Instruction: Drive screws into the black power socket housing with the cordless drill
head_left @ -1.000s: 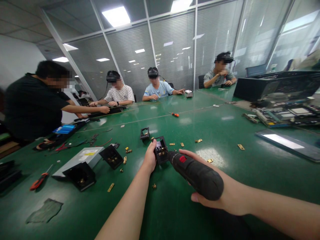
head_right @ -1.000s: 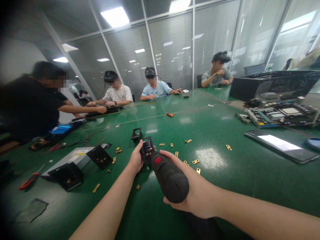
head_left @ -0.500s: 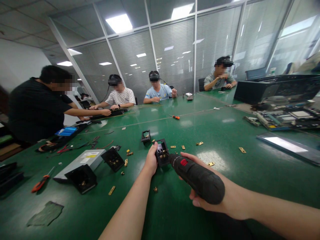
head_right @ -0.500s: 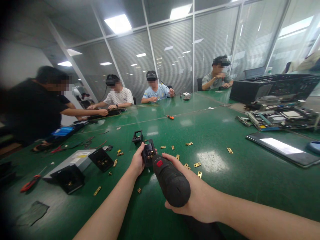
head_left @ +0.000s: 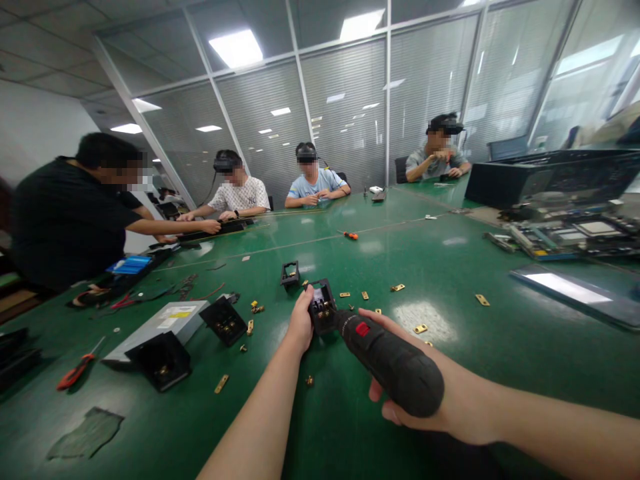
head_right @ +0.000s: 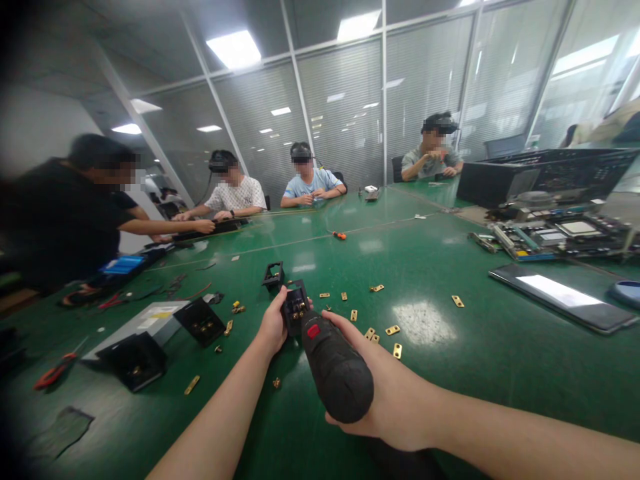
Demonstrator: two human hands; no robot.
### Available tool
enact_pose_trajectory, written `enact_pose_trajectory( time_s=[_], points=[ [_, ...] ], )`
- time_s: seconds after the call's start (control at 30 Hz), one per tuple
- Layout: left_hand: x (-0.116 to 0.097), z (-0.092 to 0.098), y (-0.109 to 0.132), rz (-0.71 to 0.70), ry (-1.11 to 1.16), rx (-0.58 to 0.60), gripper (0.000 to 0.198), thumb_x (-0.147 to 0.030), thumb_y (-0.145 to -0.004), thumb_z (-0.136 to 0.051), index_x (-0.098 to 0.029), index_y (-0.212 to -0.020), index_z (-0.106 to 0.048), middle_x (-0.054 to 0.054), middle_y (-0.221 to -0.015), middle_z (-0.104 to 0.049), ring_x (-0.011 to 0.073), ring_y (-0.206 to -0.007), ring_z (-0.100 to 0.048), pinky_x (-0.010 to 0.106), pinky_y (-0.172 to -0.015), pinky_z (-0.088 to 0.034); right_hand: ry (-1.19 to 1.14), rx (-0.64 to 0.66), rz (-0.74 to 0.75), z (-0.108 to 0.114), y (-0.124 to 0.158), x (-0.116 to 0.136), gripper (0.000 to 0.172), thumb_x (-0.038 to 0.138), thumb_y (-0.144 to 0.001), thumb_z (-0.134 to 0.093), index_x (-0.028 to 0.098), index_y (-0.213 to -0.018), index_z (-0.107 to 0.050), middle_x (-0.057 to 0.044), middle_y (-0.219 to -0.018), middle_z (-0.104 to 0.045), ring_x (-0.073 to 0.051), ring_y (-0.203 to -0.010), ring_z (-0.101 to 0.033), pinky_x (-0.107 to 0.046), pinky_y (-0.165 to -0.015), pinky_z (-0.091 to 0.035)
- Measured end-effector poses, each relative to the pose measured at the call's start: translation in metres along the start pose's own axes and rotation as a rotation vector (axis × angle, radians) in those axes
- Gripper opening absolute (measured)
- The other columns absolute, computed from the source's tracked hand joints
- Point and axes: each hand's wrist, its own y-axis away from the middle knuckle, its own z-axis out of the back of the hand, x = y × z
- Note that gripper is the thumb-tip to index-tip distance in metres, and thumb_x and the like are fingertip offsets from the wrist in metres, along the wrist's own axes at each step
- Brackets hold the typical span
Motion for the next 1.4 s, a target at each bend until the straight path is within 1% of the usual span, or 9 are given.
enact_pose_trajectory(
  time_s=[0.2, 0.33, 0.4, 0.53, 0.67, 0.8, 0.97, 1.2, 1.4],
  points=[
    [-0.001, -0.001, 0.001, 0.015, -0.003, -0.008, 0.051, -0.059, -0.074, -0.070, -0.016, -0.099, -0.064, 0.008, -0.080, -0.072, 0.0226, -0.069, -0.071, 0.035, -0.068, -0.055, -0.097, 0.006, -0.063, 0.000, 0.000, -0.005, 0.116, 0.019, -0.072, -0.078, 0.023, -0.155, 0.002, -0.003, -0.090, -0.065, -0.015, -0.069, -0.064, -0.028, -0.061, -0.051],
    [-0.002, -0.001, 0.002, 0.033, -0.026, 0.000, 0.053, -0.061, -0.076, -0.066, -0.015, -0.100, -0.064, 0.010, -0.080, -0.072, 0.0239, -0.067, -0.071, 0.036, -0.066, -0.055, -0.136, 0.041, -0.135, 0.001, 0.000, -0.009, 0.105, 0.023, -0.070, -0.082, 0.024, -0.152, -0.016, -0.004, -0.091, -0.066, -0.012, -0.061, -0.063, -0.025, -0.058, -0.052],
    [-0.002, 0.000, 0.002, 0.037, -0.032, 0.001, 0.054, -0.062, -0.077, -0.065, -0.014, -0.101, -0.064, 0.011, -0.080, -0.072, 0.0238, -0.065, -0.070, 0.035, -0.065, -0.055, -0.148, 0.049, -0.153, 0.002, -0.001, -0.011, 0.102, 0.023, -0.070, -0.083, 0.025, -0.150, -0.019, -0.004, -0.091, -0.067, -0.011, -0.059, -0.063, -0.024, -0.057, -0.053],
    [-0.002, -0.001, 0.001, 0.031, -0.012, -0.006, 0.052, -0.060, -0.076, -0.067, -0.015, -0.100, -0.065, 0.009, -0.079, -0.072, 0.0224, -0.065, -0.070, 0.034, -0.066, -0.055, -0.197, 0.054, -0.171, 0.003, -0.002, -0.011, 0.106, 0.019, -0.070, -0.082, 0.026, -0.152, -0.014, -0.003, -0.089, -0.067, -0.011, -0.058, -0.064, -0.023, -0.055, -0.054],
    [-0.002, -0.001, 0.001, 0.008, -0.005, -0.021, 0.047, -0.057, -0.076, -0.069, -0.016, -0.099, -0.065, 0.007, -0.079, -0.072, 0.0221, -0.070, -0.071, 0.033, -0.068, -0.055, -0.274, 0.077, -0.148, 0.004, -0.003, -0.008, 0.115, 0.013, -0.071, -0.081, 0.029, -0.154, -0.004, -0.002, -0.089, -0.067, -0.012, -0.063, -0.065, -0.022, -0.054, -0.054],
    [-0.001, 0.000, 0.000, 0.000, -0.013, -0.025, 0.046, -0.057, -0.076, -0.069, -0.016, -0.097, -0.065, 0.007, -0.080, -0.072, 0.0215, -0.070, -0.070, 0.032, -0.068, -0.054, -0.303, 0.092, -0.145, 0.004, -0.003, -0.006, 0.114, 0.013, -0.071, -0.081, 0.029, -0.154, -0.005, -0.003, -0.091, -0.066, -0.011, -0.064, -0.065, -0.023, -0.055, -0.056],
    [-0.001, 0.000, 0.000, 0.024, -0.018, -0.012, 0.049, -0.059, -0.077, -0.067, -0.015, -0.099, -0.065, 0.009, -0.081, -0.073, 0.0214, -0.066, -0.070, 0.033, -0.066, -0.055, -0.305, 0.093, -0.146, 0.004, -0.002, -0.005, 0.108, 0.017, -0.070, -0.083, 0.027, -0.151, -0.013, -0.002, -0.091, -0.065, -0.012, -0.064, -0.065, -0.024, -0.055, -0.056],
    [-0.002, -0.001, 0.002, 0.037, -0.017, -0.006, 0.051, -0.059, -0.078, -0.066, -0.015, -0.102, -0.065, 0.011, -0.083, -0.074, 0.0244, -0.072, -0.072, 0.035, -0.067, -0.056, -0.272, 0.085, -0.136, 0.003, -0.002, -0.004, 0.096, 0.020, -0.070, -0.083, 0.025, -0.146, -0.024, -0.002, -0.090, -0.065, -0.012, -0.062, -0.065, -0.024, -0.055, -0.056],
    [-0.002, -0.002, 0.002, 0.036, -0.022, -0.019, 0.050, -0.058, -0.079, -0.064, -0.014, -0.103, -0.064, 0.012, -0.085, -0.074, 0.0253, -0.074, -0.072, 0.035, -0.067, -0.056, -0.239, 0.064, -0.142, 0.003, -0.001, -0.005, 0.091, 0.019, -0.070, -0.082, 0.022, -0.142, -0.026, -0.003, -0.092, -0.067, -0.011, -0.058, -0.065, -0.024, -0.055, -0.055]
  ],
)
